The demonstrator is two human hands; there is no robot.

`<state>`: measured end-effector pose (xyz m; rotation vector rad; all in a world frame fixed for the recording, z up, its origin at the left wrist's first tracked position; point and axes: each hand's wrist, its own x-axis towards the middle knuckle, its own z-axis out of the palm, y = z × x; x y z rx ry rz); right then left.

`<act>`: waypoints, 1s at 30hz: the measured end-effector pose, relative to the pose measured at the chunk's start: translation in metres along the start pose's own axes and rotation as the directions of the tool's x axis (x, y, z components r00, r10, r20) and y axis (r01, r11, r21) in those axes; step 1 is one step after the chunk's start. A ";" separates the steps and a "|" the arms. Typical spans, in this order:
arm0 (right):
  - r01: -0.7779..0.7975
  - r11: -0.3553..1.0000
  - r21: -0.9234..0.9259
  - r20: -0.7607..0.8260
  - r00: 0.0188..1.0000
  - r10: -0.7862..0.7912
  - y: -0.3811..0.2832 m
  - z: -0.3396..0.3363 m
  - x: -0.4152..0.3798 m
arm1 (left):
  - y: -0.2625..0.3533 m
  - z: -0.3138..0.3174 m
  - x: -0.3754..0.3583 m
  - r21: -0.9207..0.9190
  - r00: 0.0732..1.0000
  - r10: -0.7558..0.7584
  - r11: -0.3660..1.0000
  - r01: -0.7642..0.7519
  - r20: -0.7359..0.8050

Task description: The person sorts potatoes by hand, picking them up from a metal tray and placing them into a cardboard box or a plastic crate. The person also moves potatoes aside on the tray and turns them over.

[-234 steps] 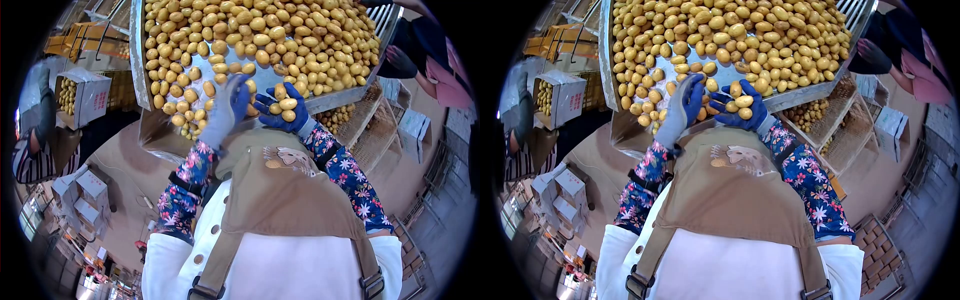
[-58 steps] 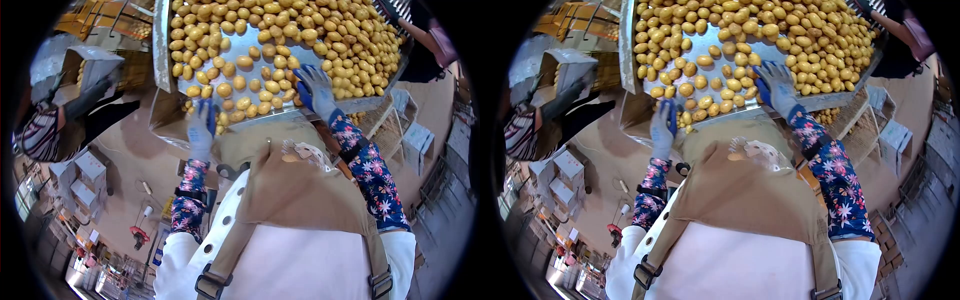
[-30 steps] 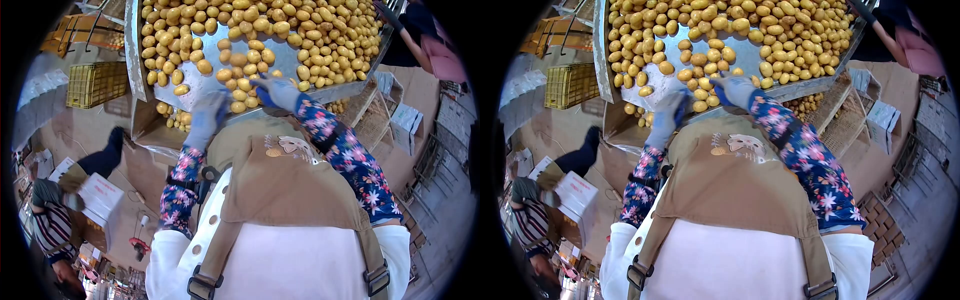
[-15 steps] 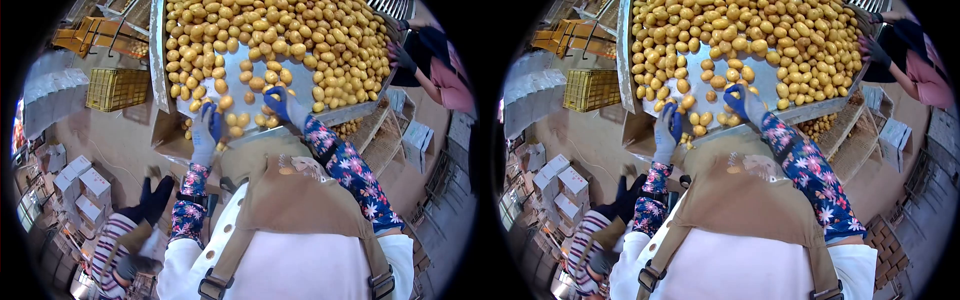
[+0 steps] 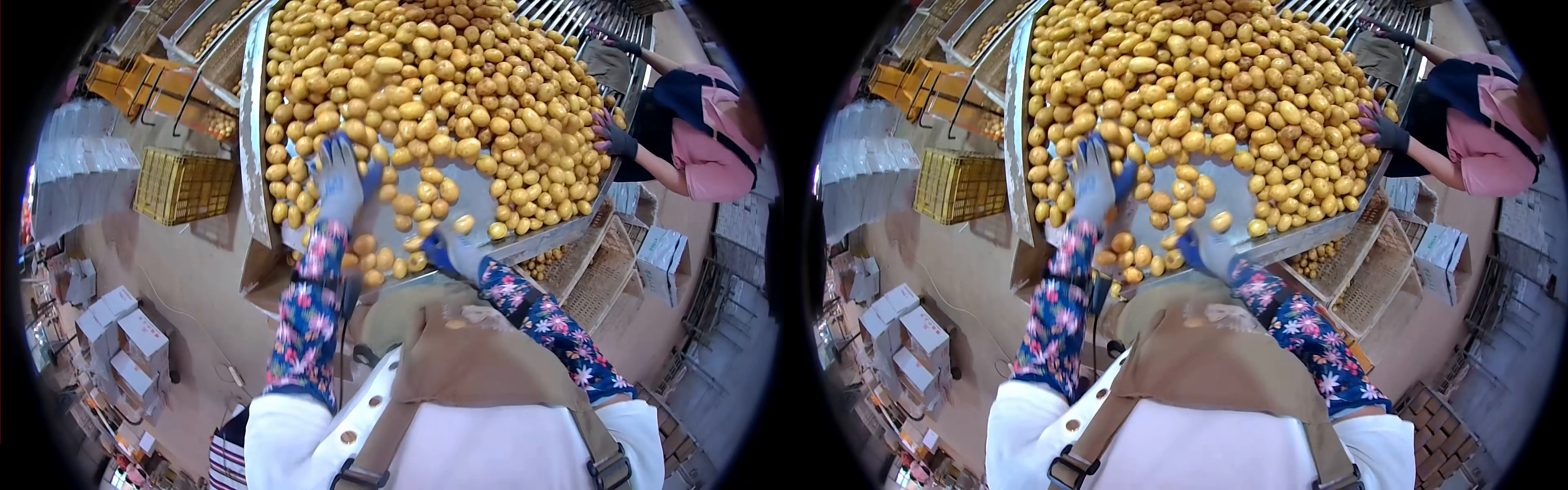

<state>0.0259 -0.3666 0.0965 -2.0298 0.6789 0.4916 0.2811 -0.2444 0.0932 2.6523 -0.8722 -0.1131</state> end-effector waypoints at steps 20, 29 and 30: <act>0.230 0.789 -0.569 0.238 0.965 -0.109 -0.055 -0.193 0.216 | 0.115 -0.004 0.079 -0.098 0.993 0.089 0.992 -0.081 0.077; 0.276 0.858 -0.434 0.216 0.956 -0.199 -0.053 -0.077 0.089 | 0.017 -0.013 -0.057 0.169 0.999 0.004 0.986 -0.010 0.036; 0.334 0.893 -0.301 0.128 0.942 -0.309 -0.050 -0.072 0.073 | 0.001 -0.016 -0.069 0.154 0.998 -0.026 0.987 0.034 -0.051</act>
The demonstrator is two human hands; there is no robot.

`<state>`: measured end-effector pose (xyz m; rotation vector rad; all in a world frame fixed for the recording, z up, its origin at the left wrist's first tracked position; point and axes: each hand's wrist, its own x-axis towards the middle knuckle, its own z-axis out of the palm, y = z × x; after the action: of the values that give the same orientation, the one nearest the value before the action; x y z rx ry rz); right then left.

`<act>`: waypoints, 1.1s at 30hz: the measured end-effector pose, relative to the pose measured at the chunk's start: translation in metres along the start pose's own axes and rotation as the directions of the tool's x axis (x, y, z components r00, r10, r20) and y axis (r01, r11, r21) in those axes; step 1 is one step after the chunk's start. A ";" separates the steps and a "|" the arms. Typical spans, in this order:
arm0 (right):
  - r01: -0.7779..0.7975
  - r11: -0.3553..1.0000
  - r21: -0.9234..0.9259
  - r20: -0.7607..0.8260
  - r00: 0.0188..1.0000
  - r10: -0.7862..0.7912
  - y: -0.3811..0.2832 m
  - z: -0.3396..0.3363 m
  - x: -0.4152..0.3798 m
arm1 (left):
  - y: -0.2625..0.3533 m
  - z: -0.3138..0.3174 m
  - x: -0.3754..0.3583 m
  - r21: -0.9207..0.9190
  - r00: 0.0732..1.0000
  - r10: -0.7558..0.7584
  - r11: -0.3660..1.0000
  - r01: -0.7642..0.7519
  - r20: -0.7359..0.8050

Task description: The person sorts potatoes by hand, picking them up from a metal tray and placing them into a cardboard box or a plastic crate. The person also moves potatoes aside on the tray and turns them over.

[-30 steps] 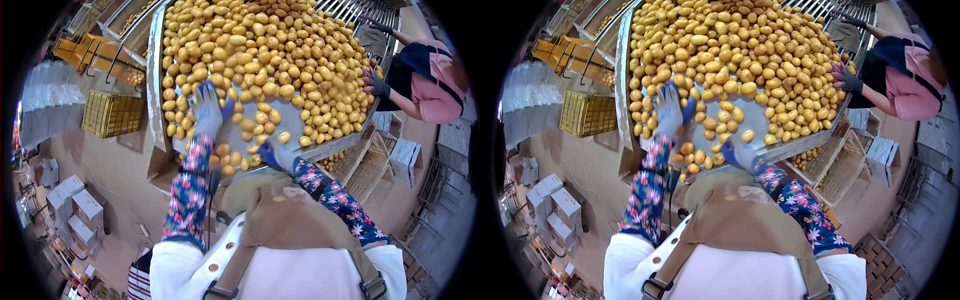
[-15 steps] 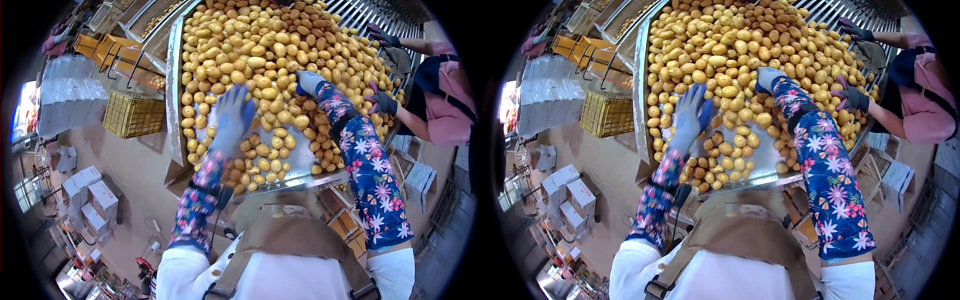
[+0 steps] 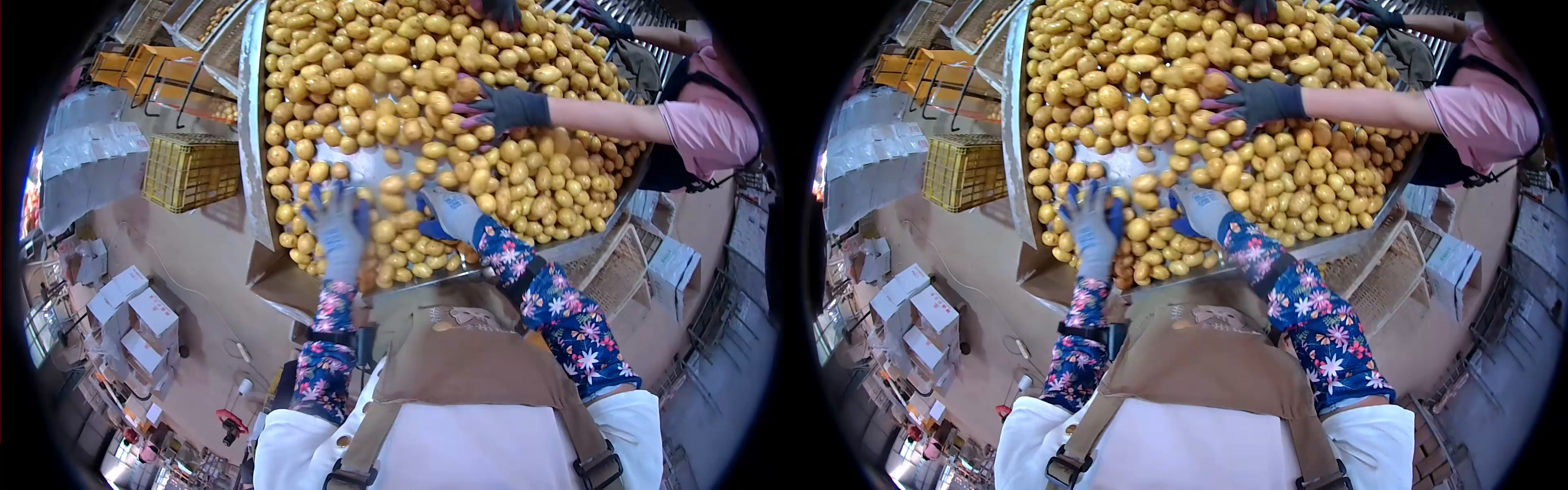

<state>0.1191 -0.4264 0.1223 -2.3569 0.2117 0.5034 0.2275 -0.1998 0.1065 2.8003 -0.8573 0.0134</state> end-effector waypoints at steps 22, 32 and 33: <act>-0.108 0.100 0.989 0.079 0.963 0.258 -0.016 0.008 -0.136 | -0.002 0.009 0.078 -0.811 0.972 -0.113 0.537 0.233 0.204; 0.009 0.080 0.997 -0.003 0.998 -0.069 -0.018 0.015 -0.103 | 0.022 -0.054 0.009 -0.585 0.965 0.221 0.805 -0.097 0.144; 0.014 0.079 0.997 -0.010 0.998 -0.062 -0.011 0.016 -0.103 | 0.000 -0.030 0.010 -0.302 0.961 0.269 0.923 -0.240 0.060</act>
<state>0.0239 -0.4060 0.1606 -0.8915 0.3378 0.1960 0.2377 -0.1989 0.1363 2.4162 -1.1411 -0.1987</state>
